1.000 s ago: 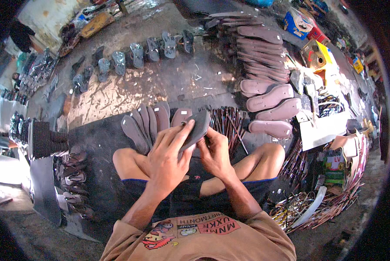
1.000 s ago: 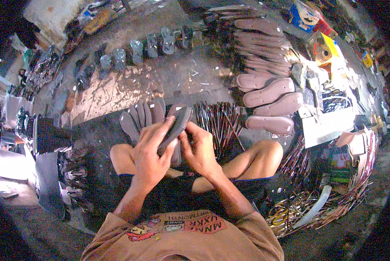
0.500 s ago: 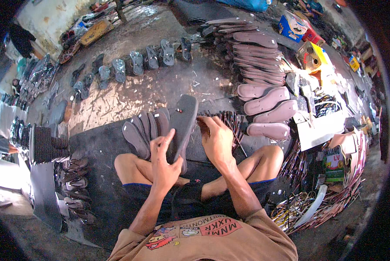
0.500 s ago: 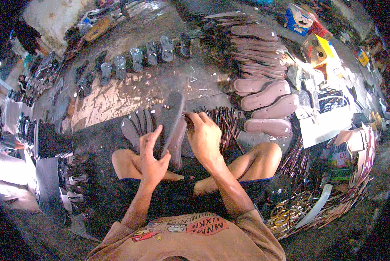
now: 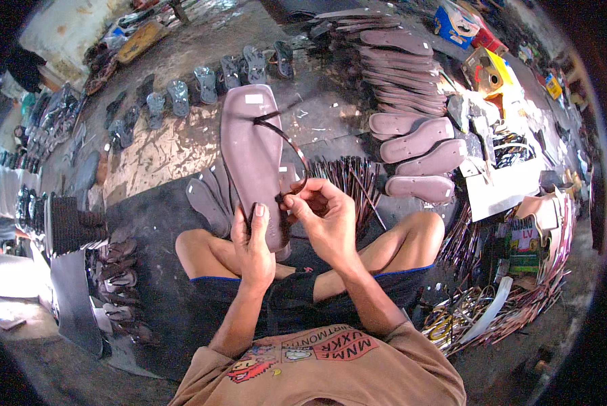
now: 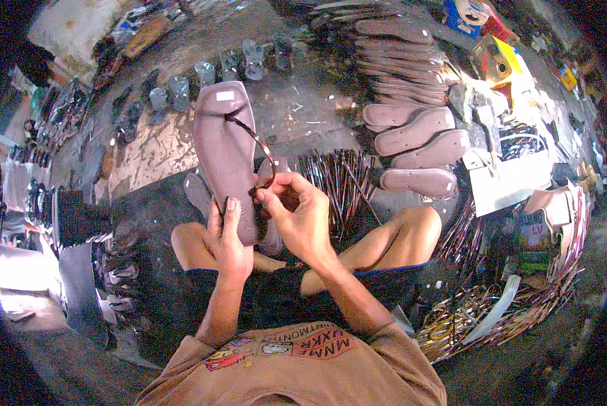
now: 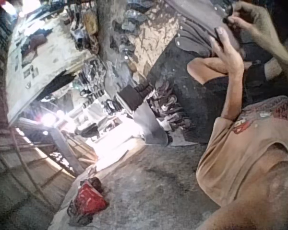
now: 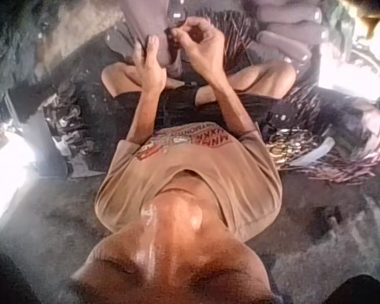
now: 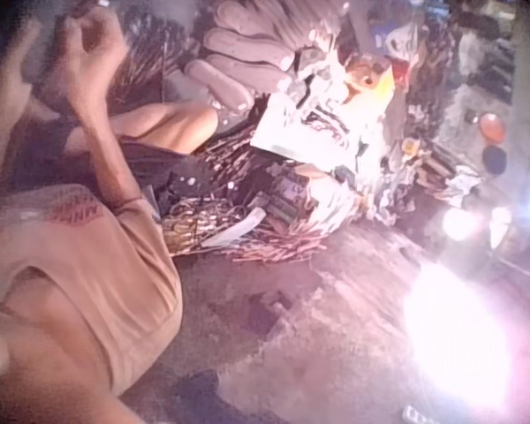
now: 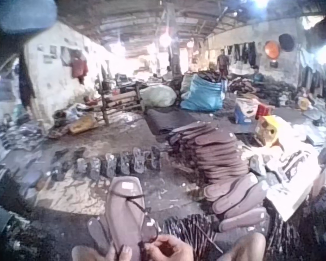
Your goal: The person sits on the floor and assembles sandals by applying adhesive to the sole with a brush, then attaching straps and pressing them into place. They repeat this process for multiple units, handling soles, straps, and adhesive containers.
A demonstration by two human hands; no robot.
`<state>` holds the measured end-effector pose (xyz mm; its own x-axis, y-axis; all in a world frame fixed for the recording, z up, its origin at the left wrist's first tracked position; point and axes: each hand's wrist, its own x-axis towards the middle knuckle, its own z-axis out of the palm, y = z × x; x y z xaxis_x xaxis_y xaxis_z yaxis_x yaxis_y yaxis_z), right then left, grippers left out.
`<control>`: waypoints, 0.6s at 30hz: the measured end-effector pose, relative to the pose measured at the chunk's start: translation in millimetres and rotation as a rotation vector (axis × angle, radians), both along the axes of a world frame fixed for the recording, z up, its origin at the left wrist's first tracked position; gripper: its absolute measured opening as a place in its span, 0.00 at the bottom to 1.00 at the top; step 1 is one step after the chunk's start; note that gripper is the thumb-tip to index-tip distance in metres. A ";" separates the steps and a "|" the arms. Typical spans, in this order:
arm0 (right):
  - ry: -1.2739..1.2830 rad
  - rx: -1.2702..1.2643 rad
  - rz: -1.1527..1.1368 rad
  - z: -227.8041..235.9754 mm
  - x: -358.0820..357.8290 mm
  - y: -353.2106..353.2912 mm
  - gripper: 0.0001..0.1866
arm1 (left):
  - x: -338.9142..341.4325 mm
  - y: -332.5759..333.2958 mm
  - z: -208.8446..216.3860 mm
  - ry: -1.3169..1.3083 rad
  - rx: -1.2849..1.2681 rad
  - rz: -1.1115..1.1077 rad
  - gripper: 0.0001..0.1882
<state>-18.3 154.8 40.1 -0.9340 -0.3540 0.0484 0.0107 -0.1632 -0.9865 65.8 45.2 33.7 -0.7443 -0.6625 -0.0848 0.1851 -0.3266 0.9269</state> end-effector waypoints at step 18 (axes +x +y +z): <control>0.429 0.260 -0.207 12.5 13.4 -7.0 0.10 | 4.5 6.0 0.6 -0.053 -0.347 0.038 0.23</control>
